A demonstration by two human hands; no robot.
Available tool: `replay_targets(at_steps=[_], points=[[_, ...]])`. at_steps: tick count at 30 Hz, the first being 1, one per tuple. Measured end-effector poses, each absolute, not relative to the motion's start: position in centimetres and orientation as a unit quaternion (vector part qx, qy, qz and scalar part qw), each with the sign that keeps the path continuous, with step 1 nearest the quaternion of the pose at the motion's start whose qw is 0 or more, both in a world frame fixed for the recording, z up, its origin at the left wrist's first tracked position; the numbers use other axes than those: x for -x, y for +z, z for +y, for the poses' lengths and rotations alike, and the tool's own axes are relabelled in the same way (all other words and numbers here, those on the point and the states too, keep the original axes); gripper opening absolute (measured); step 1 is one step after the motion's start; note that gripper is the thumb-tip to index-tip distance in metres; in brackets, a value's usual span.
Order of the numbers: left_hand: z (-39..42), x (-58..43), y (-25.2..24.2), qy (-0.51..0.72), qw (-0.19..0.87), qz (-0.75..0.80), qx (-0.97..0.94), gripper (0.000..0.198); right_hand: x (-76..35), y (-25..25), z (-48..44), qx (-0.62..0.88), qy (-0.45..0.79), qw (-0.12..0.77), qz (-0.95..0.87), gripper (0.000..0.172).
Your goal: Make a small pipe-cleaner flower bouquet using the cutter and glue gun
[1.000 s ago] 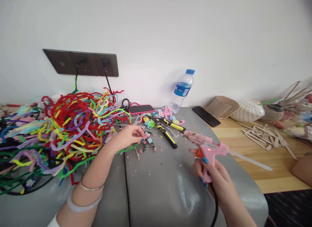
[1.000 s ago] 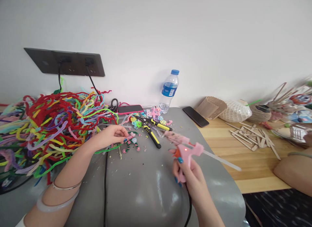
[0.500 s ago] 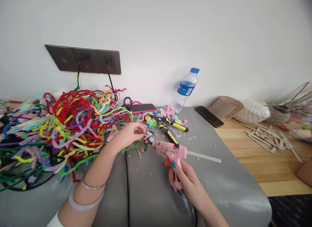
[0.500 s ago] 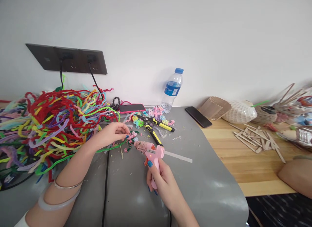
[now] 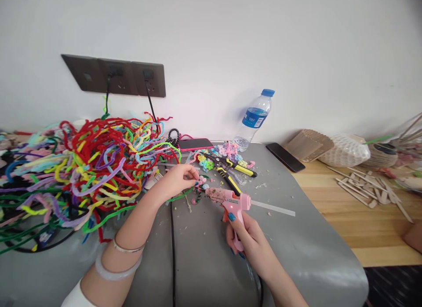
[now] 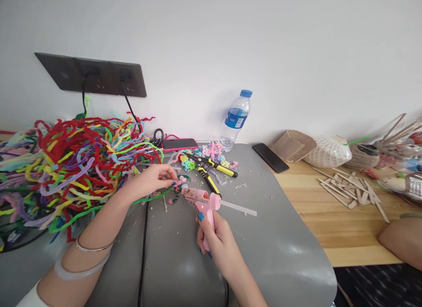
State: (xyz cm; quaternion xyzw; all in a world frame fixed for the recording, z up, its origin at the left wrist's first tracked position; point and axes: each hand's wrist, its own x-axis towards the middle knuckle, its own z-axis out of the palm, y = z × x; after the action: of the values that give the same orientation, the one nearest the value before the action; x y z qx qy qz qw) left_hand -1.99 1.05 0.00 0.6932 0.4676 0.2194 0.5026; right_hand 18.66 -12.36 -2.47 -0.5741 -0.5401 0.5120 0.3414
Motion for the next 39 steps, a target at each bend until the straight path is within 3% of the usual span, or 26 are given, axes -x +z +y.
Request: replay_targets(at_steps=[39], points=[[0.95,1.54,-0.52,0.22,0.504,0.479,-0.684,0.004,-18.46,-2.45,-12.34,0.59,0.507,0.338,-0.529,0.055]])
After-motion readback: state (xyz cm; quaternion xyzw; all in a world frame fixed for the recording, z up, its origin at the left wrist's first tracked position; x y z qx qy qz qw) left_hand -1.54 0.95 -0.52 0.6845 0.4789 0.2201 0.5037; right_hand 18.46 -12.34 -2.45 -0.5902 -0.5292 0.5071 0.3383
